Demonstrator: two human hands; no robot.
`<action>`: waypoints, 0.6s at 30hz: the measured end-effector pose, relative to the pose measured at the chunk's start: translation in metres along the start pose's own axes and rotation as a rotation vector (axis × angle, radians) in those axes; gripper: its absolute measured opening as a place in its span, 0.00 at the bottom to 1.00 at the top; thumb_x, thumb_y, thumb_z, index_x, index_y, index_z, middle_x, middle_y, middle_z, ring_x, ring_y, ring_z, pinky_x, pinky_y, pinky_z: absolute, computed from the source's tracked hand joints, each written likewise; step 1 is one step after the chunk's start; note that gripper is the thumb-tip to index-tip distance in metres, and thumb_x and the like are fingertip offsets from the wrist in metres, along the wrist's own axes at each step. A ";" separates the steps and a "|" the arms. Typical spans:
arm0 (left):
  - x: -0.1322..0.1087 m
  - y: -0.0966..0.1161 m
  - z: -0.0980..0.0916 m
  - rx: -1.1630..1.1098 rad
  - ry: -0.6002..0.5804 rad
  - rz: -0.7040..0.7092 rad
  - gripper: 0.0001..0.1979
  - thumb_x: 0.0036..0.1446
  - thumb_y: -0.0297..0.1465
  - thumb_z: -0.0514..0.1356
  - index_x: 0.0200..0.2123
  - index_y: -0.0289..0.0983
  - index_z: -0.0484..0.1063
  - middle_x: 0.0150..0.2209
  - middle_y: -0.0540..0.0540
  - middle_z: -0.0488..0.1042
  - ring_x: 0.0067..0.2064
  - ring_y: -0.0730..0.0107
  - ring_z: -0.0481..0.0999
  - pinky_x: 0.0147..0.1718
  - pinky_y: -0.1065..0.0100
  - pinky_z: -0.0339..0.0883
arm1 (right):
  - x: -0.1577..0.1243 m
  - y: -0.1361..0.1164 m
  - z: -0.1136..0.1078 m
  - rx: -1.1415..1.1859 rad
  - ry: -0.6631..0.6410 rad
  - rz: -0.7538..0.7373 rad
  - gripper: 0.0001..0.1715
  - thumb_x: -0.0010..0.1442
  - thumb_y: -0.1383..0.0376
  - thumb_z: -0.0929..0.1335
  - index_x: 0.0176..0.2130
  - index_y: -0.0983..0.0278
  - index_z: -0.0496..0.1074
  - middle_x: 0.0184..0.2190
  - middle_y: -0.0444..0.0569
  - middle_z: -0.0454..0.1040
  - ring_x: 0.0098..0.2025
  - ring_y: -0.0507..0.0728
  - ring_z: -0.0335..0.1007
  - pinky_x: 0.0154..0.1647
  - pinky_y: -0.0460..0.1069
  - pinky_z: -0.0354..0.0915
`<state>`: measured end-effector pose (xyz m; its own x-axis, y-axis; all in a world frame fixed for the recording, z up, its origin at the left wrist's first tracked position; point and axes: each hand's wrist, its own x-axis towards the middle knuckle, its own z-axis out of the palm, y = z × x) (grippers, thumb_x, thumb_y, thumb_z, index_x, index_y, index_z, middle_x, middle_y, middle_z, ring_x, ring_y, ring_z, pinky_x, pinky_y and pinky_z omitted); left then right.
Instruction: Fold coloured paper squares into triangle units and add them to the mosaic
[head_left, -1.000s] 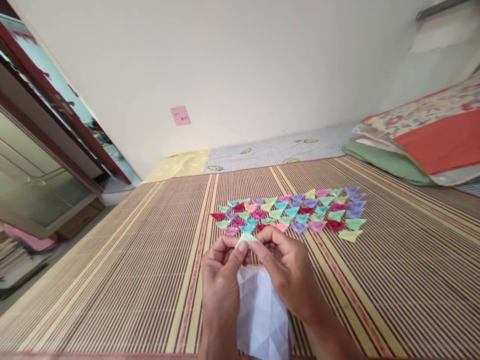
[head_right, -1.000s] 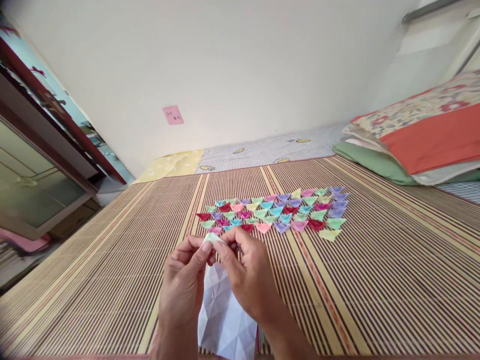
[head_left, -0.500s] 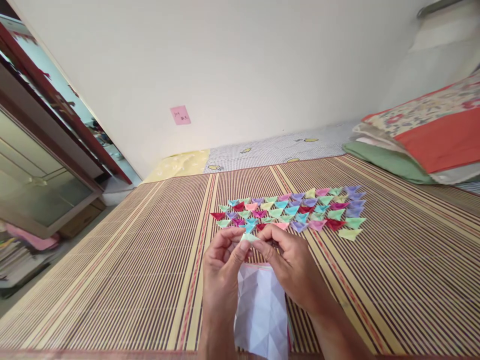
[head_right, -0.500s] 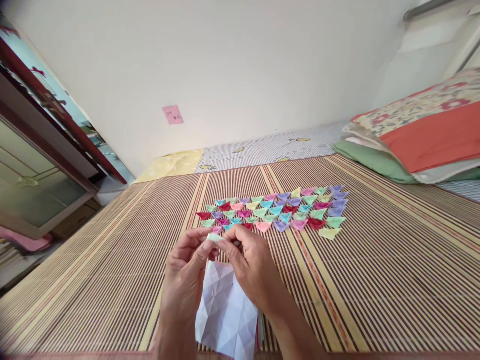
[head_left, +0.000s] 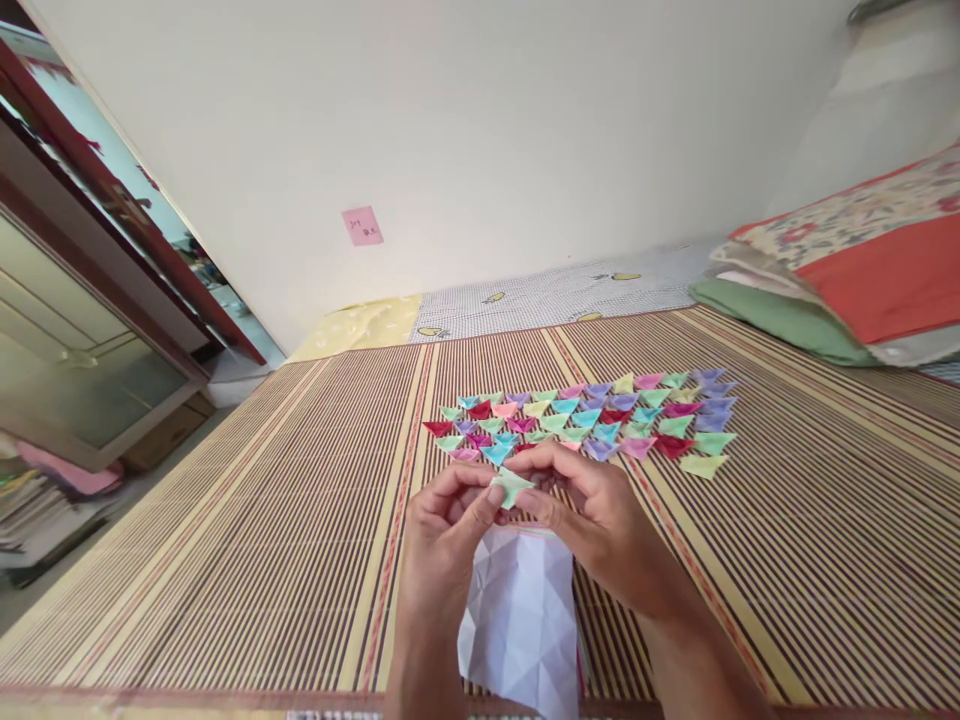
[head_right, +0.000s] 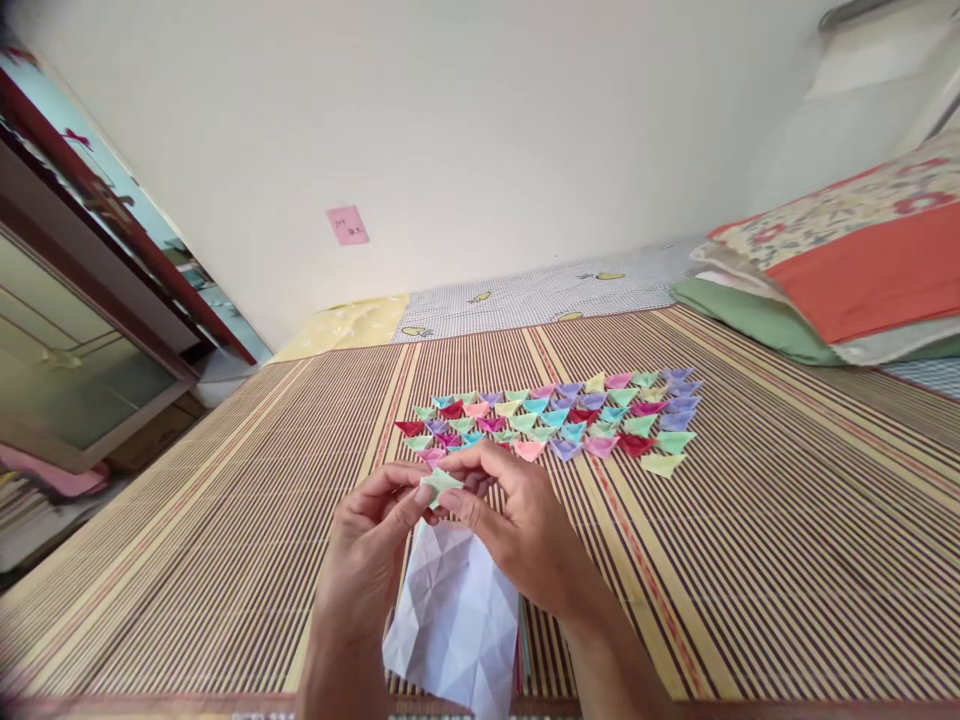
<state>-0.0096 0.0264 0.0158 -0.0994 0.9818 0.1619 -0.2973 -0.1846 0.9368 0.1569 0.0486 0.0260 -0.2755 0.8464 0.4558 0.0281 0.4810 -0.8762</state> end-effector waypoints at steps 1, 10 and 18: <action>0.000 0.000 0.000 0.027 0.012 0.019 0.06 0.56 0.33 0.73 0.33 0.38 0.82 0.32 0.48 0.79 0.32 0.73 0.74 0.32 0.72 0.70 | 0.000 -0.001 0.000 -0.020 0.019 -0.022 0.07 0.68 0.63 0.71 0.45 0.59 0.79 0.39 0.46 0.80 0.39 0.56 0.77 0.41 0.50 0.72; -0.004 -0.001 0.004 0.375 0.033 0.229 0.03 0.61 0.30 0.68 0.34 0.40 0.80 0.36 0.46 0.76 0.36 0.67 0.74 0.35 0.68 0.71 | 0.000 0.000 0.010 -0.213 0.135 -0.231 0.07 0.68 0.70 0.70 0.40 0.59 0.78 0.38 0.46 0.78 0.44 0.57 0.77 0.45 0.53 0.72; -0.001 -0.005 0.004 0.234 0.025 0.194 0.04 0.60 0.30 0.69 0.32 0.38 0.80 0.35 0.49 0.75 0.31 0.74 0.73 0.30 0.72 0.71 | 0.002 0.000 0.010 -0.199 0.216 -0.263 0.10 0.69 0.72 0.68 0.37 0.60 0.75 0.35 0.44 0.76 0.40 0.54 0.75 0.42 0.49 0.68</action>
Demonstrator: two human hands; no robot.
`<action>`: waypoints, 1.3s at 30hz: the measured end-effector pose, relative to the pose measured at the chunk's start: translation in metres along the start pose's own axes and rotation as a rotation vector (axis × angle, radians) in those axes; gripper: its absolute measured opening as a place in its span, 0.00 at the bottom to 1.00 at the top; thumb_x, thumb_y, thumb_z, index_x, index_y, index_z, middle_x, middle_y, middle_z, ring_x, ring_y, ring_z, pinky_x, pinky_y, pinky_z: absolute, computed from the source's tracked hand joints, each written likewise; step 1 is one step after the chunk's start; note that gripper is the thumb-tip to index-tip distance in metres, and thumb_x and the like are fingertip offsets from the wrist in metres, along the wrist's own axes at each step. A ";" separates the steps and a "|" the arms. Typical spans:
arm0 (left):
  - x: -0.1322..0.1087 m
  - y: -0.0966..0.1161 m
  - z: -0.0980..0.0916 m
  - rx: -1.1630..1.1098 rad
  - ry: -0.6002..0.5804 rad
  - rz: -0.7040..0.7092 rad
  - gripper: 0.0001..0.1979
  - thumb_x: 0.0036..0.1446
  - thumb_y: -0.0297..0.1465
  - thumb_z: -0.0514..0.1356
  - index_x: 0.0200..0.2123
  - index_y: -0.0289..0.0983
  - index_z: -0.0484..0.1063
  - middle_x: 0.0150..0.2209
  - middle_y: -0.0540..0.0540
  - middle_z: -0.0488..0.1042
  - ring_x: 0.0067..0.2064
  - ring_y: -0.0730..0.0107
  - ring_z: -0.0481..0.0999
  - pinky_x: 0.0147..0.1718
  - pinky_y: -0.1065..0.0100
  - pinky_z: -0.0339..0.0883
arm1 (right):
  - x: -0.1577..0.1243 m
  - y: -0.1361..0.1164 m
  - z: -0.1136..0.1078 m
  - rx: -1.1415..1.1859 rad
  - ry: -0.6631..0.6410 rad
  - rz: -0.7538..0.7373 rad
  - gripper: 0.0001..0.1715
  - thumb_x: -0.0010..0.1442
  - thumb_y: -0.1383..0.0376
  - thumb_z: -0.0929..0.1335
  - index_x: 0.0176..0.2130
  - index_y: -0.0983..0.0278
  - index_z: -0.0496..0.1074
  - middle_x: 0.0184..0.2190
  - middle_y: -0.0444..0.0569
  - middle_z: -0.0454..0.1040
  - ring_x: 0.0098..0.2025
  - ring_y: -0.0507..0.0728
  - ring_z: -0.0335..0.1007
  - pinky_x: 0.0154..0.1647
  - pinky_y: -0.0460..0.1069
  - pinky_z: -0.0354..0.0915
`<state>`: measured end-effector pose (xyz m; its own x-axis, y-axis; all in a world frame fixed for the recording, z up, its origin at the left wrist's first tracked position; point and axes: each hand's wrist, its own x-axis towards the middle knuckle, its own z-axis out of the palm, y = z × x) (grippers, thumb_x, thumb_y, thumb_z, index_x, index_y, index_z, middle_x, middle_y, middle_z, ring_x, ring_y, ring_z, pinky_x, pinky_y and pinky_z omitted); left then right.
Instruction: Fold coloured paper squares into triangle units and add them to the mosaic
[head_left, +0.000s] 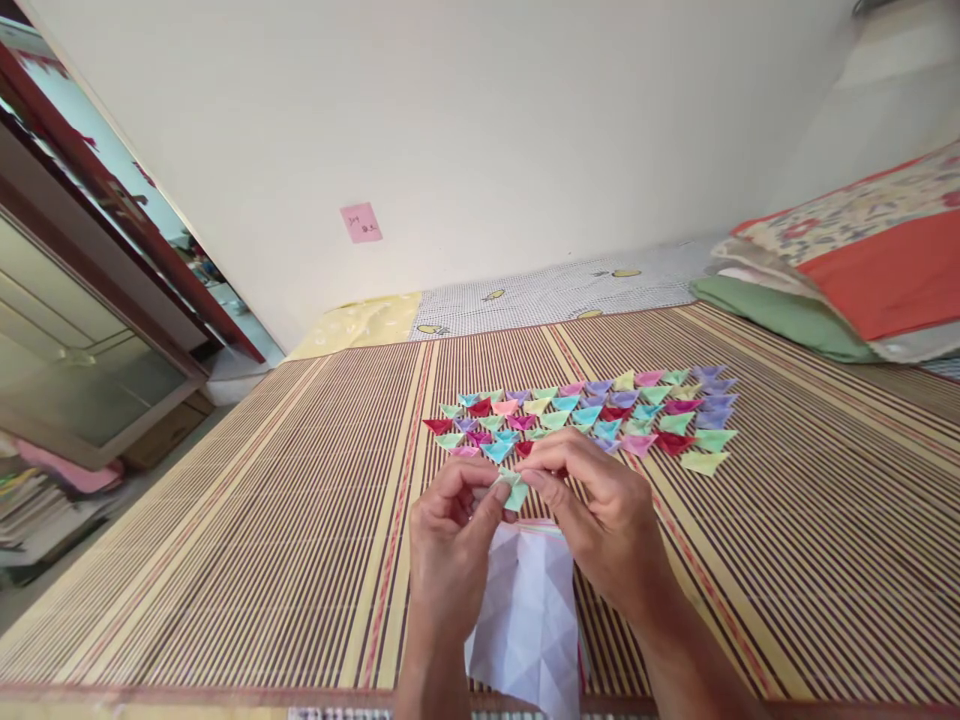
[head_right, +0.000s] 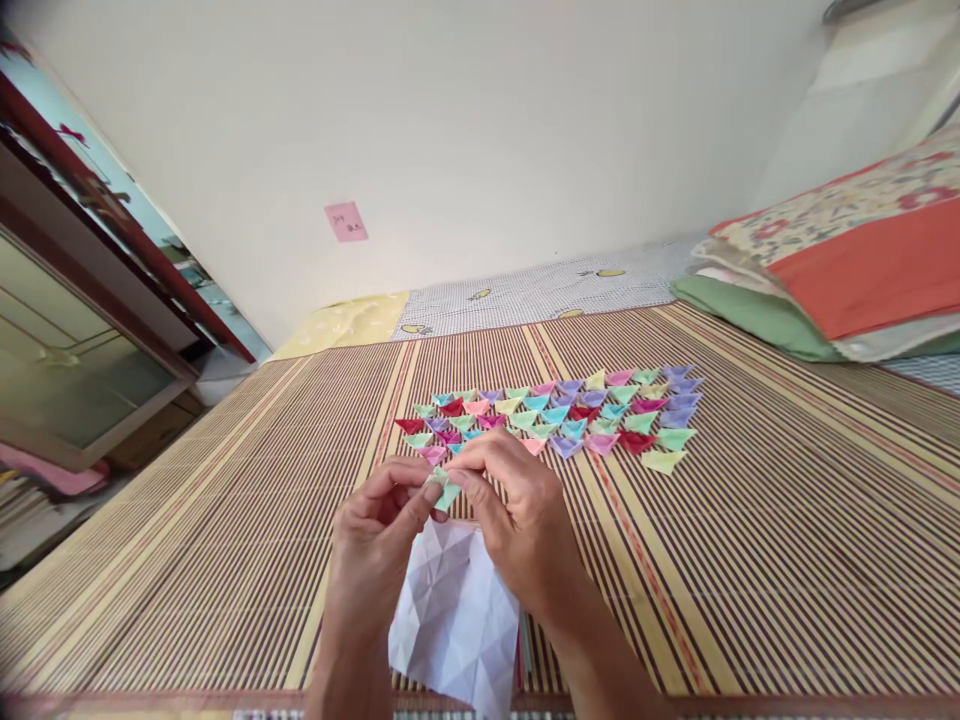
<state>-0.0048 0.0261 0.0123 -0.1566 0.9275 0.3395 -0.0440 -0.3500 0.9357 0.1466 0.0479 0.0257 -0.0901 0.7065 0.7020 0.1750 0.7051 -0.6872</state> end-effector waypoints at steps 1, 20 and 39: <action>0.000 0.000 0.000 -0.012 0.007 -0.011 0.04 0.60 0.30 0.69 0.32 0.38 0.79 0.35 0.49 0.75 0.30 0.75 0.74 0.29 0.73 0.71 | 0.000 0.001 0.000 0.005 0.010 0.004 0.10 0.69 0.72 0.68 0.36 0.60 0.75 0.34 0.44 0.76 0.39 0.54 0.75 0.42 0.49 0.68; -0.007 0.001 0.006 0.160 0.029 0.013 0.04 0.65 0.33 0.66 0.38 0.40 0.80 0.35 0.49 0.77 0.33 0.72 0.73 0.33 0.69 0.70 | -0.004 0.000 0.002 -0.067 -0.029 0.076 0.07 0.63 0.73 0.65 0.36 0.61 0.70 0.35 0.46 0.74 0.40 0.57 0.72 0.42 0.52 0.67; -0.007 -0.002 0.011 0.263 0.042 0.078 0.04 0.64 0.27 0.65 0.35 0.41 0.77 0.34 0.50 0.76 0.34 0.70 0.74 0.33 0.68 0.68 | -0.004 -0.006 0.000 -0.170 -0.008 0.088 0.05 0.63 0.72 0.66 0.38 0.62 0.70 0.35 0.46 0.73 0.39 0.56 0.70 0.39 0.50 0.66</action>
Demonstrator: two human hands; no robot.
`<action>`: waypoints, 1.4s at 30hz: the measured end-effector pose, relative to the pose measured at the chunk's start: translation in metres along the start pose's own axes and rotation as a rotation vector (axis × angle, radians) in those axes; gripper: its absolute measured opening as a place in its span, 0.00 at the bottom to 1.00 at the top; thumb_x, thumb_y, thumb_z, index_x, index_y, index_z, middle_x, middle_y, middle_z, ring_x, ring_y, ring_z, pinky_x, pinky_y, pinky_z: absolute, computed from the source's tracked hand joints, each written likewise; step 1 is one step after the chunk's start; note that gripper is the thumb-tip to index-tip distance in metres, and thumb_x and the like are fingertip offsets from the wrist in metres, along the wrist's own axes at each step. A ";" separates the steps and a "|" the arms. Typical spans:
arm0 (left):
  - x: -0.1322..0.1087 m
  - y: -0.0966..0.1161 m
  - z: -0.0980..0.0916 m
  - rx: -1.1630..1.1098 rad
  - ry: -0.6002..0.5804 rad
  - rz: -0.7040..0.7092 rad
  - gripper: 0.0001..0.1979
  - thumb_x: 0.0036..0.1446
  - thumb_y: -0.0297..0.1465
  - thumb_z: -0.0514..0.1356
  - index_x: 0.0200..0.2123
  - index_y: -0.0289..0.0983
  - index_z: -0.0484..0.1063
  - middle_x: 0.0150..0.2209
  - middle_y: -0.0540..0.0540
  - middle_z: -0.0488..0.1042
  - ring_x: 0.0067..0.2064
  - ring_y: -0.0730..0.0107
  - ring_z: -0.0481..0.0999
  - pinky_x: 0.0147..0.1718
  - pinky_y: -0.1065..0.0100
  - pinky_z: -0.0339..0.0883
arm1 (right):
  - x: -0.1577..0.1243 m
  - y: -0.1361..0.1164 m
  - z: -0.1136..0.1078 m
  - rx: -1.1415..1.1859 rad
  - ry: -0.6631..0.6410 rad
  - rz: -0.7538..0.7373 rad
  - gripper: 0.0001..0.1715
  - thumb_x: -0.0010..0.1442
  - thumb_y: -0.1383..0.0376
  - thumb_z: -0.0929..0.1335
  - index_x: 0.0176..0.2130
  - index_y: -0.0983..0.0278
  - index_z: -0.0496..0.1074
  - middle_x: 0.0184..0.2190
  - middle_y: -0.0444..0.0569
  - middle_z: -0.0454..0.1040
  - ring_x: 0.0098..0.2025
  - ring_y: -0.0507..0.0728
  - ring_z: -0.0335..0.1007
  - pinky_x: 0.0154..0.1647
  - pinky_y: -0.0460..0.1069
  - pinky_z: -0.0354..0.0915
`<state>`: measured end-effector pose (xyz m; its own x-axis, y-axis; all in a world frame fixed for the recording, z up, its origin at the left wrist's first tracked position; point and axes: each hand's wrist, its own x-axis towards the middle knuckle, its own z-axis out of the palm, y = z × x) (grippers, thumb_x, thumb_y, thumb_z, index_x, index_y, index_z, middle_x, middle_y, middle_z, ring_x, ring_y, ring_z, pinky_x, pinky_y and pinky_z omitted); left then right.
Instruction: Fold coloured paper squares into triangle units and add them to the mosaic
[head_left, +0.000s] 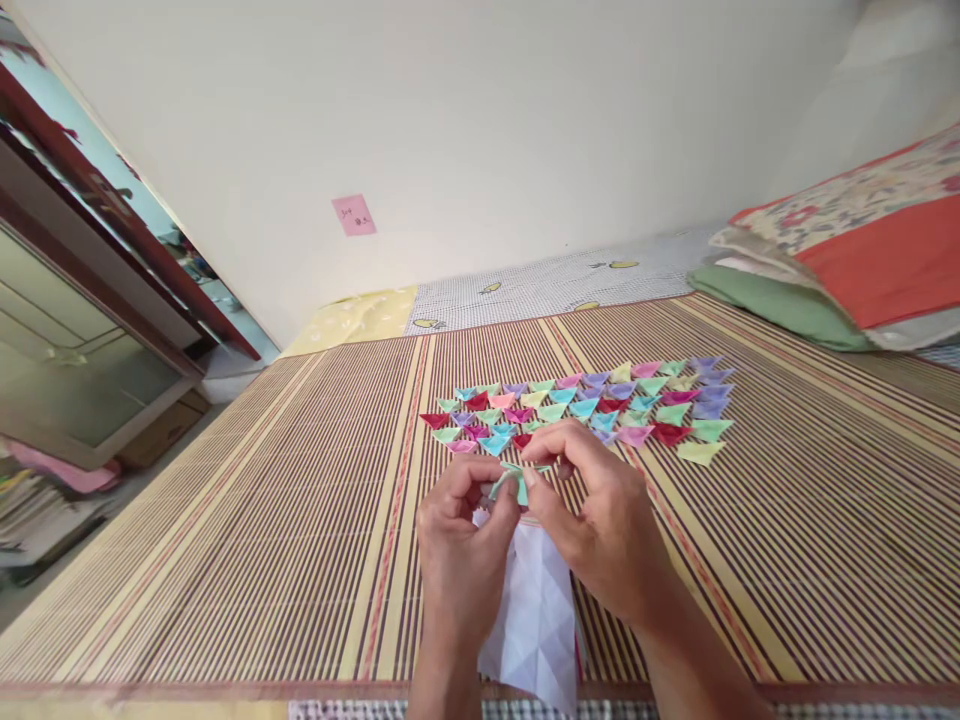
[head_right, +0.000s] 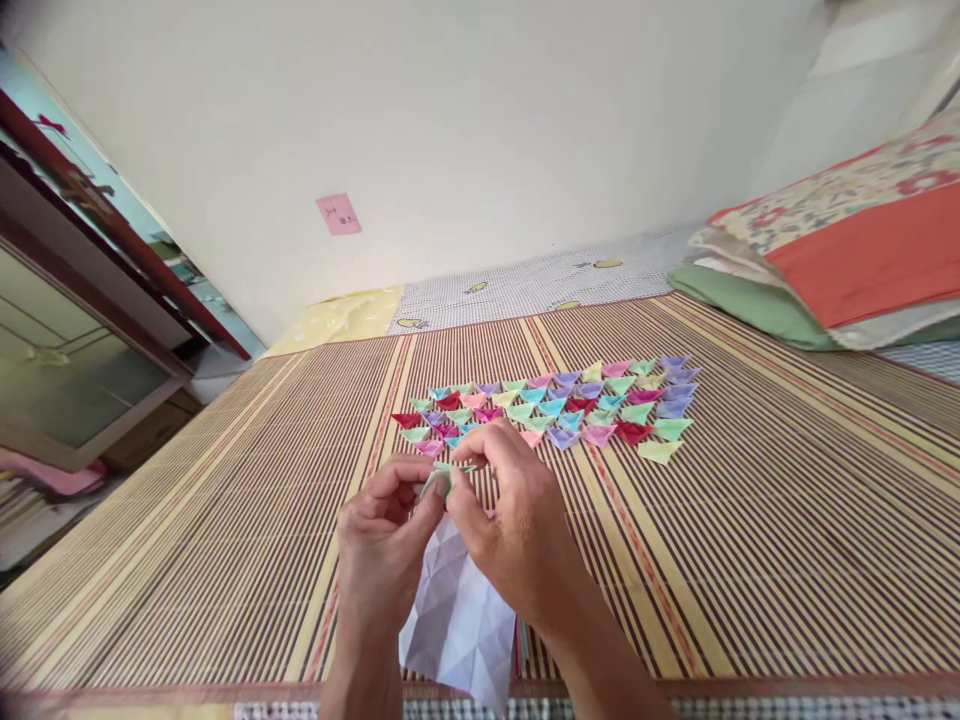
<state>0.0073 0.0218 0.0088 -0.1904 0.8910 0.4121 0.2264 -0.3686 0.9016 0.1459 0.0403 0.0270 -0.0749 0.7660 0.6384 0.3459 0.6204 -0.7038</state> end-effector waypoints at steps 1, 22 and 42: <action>0.000 0.000 0.001 0.010 0.007 0.023 0.04 0.64 0.26 0.65 0.35 0.41 0.78 0.35 0.50 0.77 0.35 0.69 0.74 0.34 0.67 0.68 | 0.000 0.000 0.000 -0.017 0.011 0.023 0.05 0.63 0.71 0.66 0.38 0.62 0.70 0.34 0.46 0.72 0.37 0.55 0.69 0.37 0.50 0.65; 0.005 0.005 0.000 0.274 -0.029 0.382 0.10 0.63 0.19 0.63 0.38 0.40 0.78 0.42 0.47 0.79 0.46 0.68 0.81 0.41 0.69 0.75 | -0.001 0.005 0.004 -0.122 0.055 0.094 0.08 0.65 0.70 0.66 0.33 0.63 0.72 0.25 0.42 0.69 0.23 0.50 0.62 0.26 0.46 0.60; -0.003 -0.001 0.008 0.005 0.072 0.047 0.03 0.66 0.28 0.64 0.39 0.41 0.78 0.49 0.45 0.79 0.46 0.65 0.81 0.43 0.63 0.77 | -0.004 0.007 0.018 -0.253 0.063 -0.135 0.14 0.66 0.75 0.62 0.47 0.64 0.73 0.37 0.53 0.77 0.40 0.61 0.75 0.40 0.55 0.71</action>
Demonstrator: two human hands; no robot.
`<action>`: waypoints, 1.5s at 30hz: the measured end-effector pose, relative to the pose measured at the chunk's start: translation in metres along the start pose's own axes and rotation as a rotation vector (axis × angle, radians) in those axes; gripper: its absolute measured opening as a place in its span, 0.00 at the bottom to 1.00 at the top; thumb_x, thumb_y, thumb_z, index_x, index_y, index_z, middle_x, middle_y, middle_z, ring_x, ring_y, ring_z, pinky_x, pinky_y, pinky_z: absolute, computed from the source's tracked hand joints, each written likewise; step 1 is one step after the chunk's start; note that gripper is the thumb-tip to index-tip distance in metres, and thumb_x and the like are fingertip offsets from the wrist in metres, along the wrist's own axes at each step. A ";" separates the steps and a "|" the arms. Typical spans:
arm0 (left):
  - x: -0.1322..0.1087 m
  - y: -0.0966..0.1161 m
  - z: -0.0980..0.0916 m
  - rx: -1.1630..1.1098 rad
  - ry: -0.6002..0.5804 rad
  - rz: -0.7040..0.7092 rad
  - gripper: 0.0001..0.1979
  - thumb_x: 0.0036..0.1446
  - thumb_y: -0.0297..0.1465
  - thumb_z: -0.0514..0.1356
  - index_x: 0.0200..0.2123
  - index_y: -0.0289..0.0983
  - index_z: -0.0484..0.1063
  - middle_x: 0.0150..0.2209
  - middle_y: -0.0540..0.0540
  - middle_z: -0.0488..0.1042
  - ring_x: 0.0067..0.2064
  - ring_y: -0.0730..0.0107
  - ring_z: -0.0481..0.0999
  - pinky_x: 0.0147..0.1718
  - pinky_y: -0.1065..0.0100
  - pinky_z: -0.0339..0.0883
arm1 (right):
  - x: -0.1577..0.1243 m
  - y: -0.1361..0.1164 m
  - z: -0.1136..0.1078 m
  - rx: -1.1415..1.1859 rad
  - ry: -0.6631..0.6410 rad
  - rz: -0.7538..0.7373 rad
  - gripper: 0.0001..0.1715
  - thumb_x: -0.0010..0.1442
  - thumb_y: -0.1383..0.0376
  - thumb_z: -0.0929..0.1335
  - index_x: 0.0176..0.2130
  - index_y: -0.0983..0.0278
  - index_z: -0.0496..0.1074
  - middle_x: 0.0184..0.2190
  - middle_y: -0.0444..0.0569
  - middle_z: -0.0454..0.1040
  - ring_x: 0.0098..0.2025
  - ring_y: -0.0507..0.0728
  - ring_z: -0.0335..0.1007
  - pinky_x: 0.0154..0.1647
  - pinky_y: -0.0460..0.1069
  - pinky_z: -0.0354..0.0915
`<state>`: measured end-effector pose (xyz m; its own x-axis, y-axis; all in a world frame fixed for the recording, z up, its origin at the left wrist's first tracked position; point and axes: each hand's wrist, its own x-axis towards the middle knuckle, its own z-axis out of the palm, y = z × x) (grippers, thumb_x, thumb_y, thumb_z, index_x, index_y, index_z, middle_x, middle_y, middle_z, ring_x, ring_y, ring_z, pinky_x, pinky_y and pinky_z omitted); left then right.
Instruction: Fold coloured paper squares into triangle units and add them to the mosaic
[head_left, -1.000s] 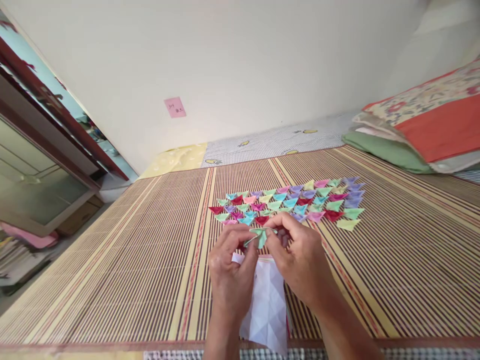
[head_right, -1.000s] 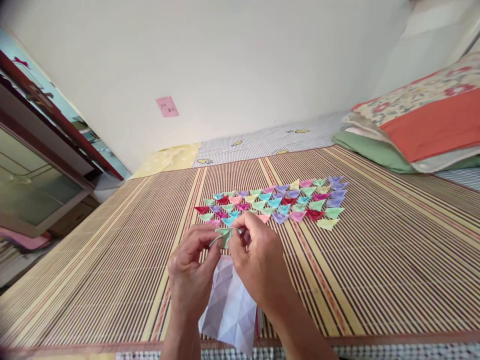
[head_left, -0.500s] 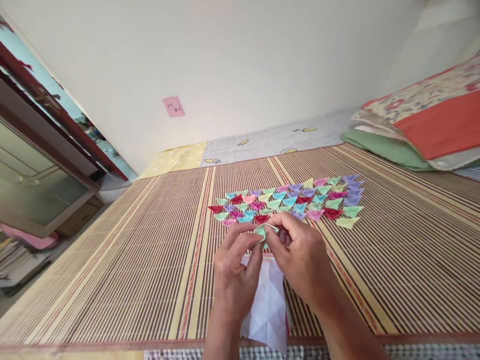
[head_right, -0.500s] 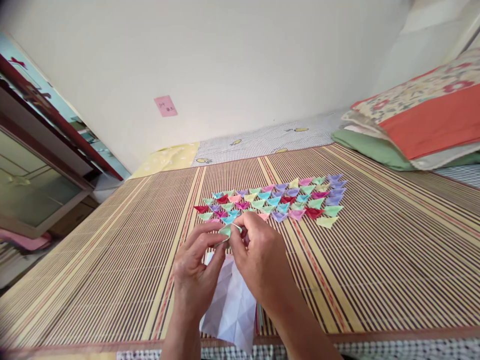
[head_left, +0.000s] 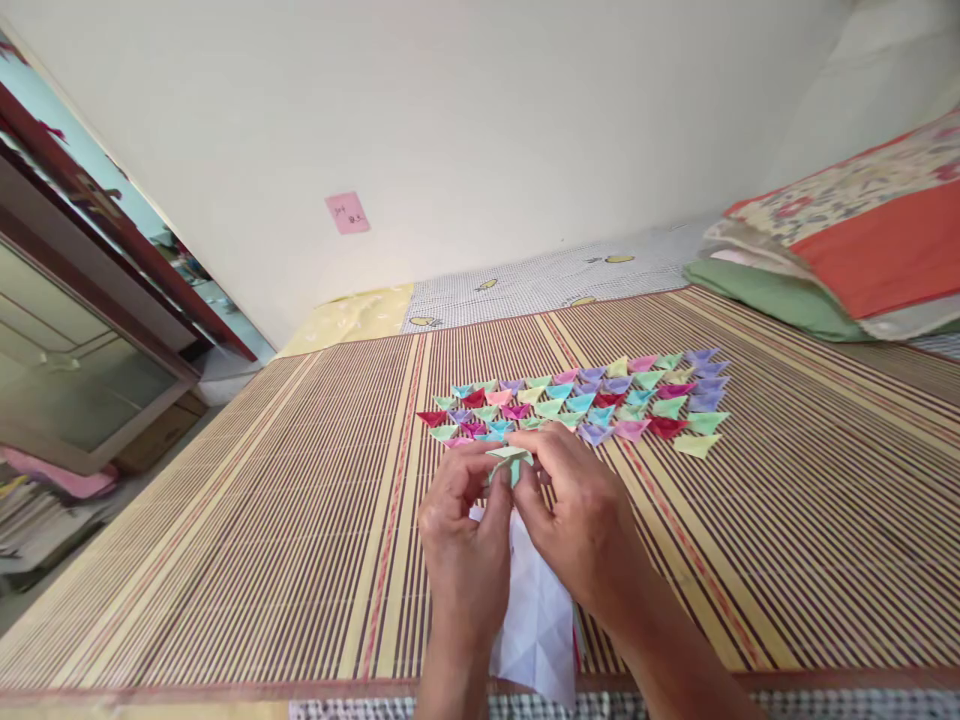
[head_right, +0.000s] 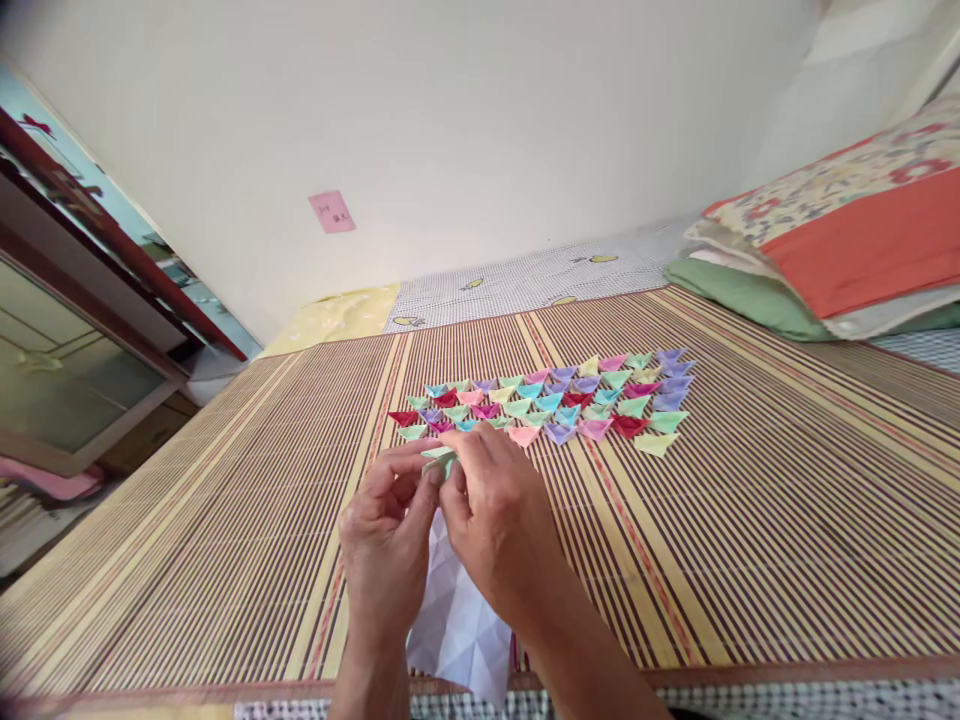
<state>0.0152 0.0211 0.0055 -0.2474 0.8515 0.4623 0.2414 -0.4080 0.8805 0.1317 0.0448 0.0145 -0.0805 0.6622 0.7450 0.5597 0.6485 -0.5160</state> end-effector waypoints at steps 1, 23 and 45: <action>0.000 0.000 0.000 0.009 -0.005 -0.005 0.04 0.66 0.28 0.64 0.38 0.41 0.78 0.49 0.45 0.79 0.46 0.65 0.81 0.43 0.63 0.76 | 0.000 0.001 0.000 0.006 0.006 -0.001 0.15 0.67 0.74 0.62 0.49 0.65 0.72 0.38 0.53 0.77 0.41 0.61 0.75 0.41 0.56 0.72; -0.002 0.014 0.007 0.135 0.039 0.069 0.07 0.68 0.31 0.62 0.42 0.43 0.81 0.45 0.45 0.81 0.49 0.62 0.80 0.46 0.61 0.76 | -0.001 0.010 -0.004 0.022 -0.040 0.027 0.13 0.72 0.70 0.62 0.33 0.61 0.65 0.29 0.45 0.66 0.32 0.56 0.65 0.35 0.50 0.60; 0.009 0.019 -0.024 0.318 -0.319 0.262 0.13 0.63 0.18 0.62 0.40 0.43 0.80 0.53 0.43 0.77 0.51 0.61 0.80 0.40 0.64 0.77 | 0.004 0.024 -0.025 0.419 -0.343 0.201 0.09 0.72 0.65 0.67 0.38 0.61 0.74 0.30 0.42 0.72 0.33 0.53 0.69 0.34 0.48 0.62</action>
<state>-0.0048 0.0136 0.0289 0.1459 0.8126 0.5643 0.5423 -0.5427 0.6414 0.1649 0.0539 0.0161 -0.3088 0.8260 0.4715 0.2224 0.5447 -0.8086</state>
